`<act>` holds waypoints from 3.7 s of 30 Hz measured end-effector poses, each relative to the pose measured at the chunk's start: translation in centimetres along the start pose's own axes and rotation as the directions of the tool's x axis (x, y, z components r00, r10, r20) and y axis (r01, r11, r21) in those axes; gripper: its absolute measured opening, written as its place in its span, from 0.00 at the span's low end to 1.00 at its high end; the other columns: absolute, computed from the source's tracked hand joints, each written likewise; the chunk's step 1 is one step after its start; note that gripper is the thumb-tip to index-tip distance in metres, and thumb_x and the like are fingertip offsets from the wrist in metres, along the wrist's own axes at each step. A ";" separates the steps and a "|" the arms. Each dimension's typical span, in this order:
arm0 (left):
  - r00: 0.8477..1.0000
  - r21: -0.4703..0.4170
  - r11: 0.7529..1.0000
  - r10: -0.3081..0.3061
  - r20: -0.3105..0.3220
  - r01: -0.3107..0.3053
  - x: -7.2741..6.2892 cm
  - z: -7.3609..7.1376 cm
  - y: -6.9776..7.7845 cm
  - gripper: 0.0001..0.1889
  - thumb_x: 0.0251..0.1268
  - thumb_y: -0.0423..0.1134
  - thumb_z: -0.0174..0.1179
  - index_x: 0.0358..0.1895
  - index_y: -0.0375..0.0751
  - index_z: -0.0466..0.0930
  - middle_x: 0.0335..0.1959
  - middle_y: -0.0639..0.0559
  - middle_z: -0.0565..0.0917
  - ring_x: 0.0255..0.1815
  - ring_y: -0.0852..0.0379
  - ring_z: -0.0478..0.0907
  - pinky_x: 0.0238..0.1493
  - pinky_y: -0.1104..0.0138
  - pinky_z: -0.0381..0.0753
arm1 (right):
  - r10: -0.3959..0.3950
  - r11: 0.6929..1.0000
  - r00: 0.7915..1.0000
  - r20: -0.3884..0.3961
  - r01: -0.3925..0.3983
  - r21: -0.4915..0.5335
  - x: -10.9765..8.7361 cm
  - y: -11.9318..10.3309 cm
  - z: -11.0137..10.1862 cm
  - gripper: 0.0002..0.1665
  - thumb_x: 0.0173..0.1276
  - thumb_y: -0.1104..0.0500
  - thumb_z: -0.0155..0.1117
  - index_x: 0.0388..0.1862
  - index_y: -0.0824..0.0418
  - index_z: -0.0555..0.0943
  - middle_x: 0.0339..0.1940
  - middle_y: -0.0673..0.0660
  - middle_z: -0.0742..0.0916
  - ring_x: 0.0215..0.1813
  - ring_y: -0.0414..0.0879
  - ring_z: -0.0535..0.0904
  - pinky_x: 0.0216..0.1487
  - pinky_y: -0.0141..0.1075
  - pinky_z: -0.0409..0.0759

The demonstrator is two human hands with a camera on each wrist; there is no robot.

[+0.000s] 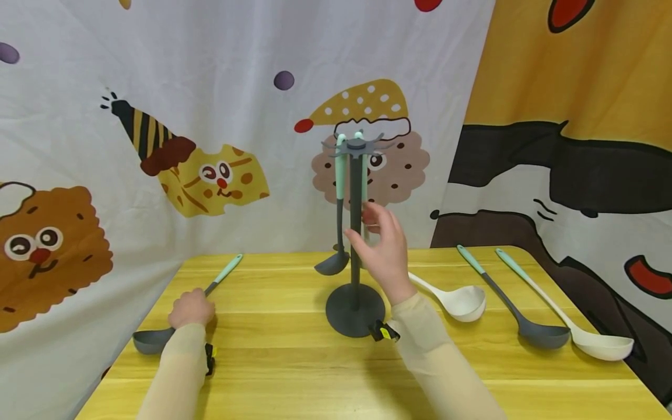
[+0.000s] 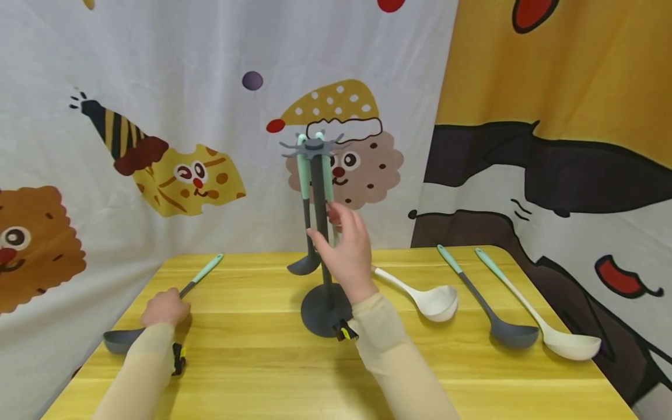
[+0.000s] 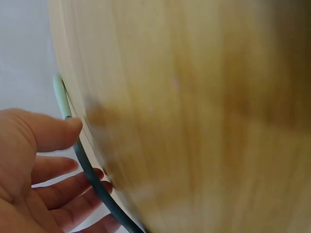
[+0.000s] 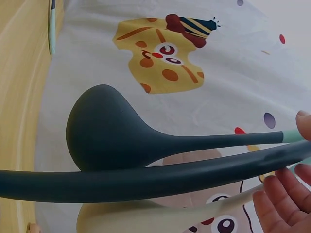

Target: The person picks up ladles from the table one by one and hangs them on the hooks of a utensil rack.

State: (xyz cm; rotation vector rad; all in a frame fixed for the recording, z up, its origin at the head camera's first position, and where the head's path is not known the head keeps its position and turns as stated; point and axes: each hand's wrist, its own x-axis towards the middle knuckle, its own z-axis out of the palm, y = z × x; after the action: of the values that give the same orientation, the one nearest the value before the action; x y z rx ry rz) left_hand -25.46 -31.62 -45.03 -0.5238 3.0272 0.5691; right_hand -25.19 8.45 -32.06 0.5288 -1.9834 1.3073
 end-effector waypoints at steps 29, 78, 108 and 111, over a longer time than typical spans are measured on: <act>1.000 0.064 0.998 0.025 -0.011 -0.024 1.2 -0.6 -0.9 0.11 0.66 0.28 0.49 0.47 0.28 0.78 0.43 0.24 0.79 0.42 0.28 0.79 0.29 0.45 0.79 | 0.021 0.998 0.998 0.058 -0.018 -0.054 0.7 0.6 0.6 0.16 0.66 0.62 0.70 0.52 0.63 0.81 0.41 0.58 0.82 0.41 0.49 0.80 0.43 0.41 0.83; 0.796 -0.366 0.751 0.338 -0.502 -0.549 -3.3 -4.6 13.7 0.09 0.66 0.32 0.65 0.46 0.34 0.83 0.38 0.40 0.85 0.41 0.43 0.81 0.45 0.50 0.79 | 0.021 0.999 0.998 0.062 -0.019 -0.040 0.7 0.5 0.4 0.15 0.67 0.62 0.70 0.51 0.64 0.81 0.41 0.59 0.82 0.39 0.50 0.81 0.42 0.41 0.83; 0.666 -0.440 0.507 0.468 -0.581 -0.741 -8.1 -6.1 19.6 0.07 0.62 0.29 0.67 0.43 0.36 0.85 0.34 0.47 0.86 0.34 0.54 0.82 0.34 0.59 0.84 | 0.015 0.999 0.998 0.055 -0.013 -0.033 0.7 0.7 0.5 0.15 0.66 0.63 0.69 0.51 0.64 0.81 0.40 0.59 0.82 0.39 0.50 0.81 0.42 0.41 0.82; 0.671 -0.453 0.501 0.469 -0.574 -0.737 -8.3 -6.0 19.8 0.07 0.62 0.28 0.67 0.43 0.36 0.85 0.34 0.48 0.85 0.34 0.54 0.82 0.34 0.59 0.84 | 0.019 0.999 0.998 0.056 -0.017 -0.035 0.7 0.6 0.5 0.15 0.66 0.64 0.69 0.51 0.64 0.81 0.40 0.59 0.82 0.39 0.50 0.81 0.42 0.41 0.82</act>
State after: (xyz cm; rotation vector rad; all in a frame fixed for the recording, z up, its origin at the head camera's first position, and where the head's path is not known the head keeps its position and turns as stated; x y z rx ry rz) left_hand -23.84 -13.66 -31.87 0.6553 3.2166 1.8255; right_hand -26.22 8.30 -32.10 0.5379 -2.0574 1.2792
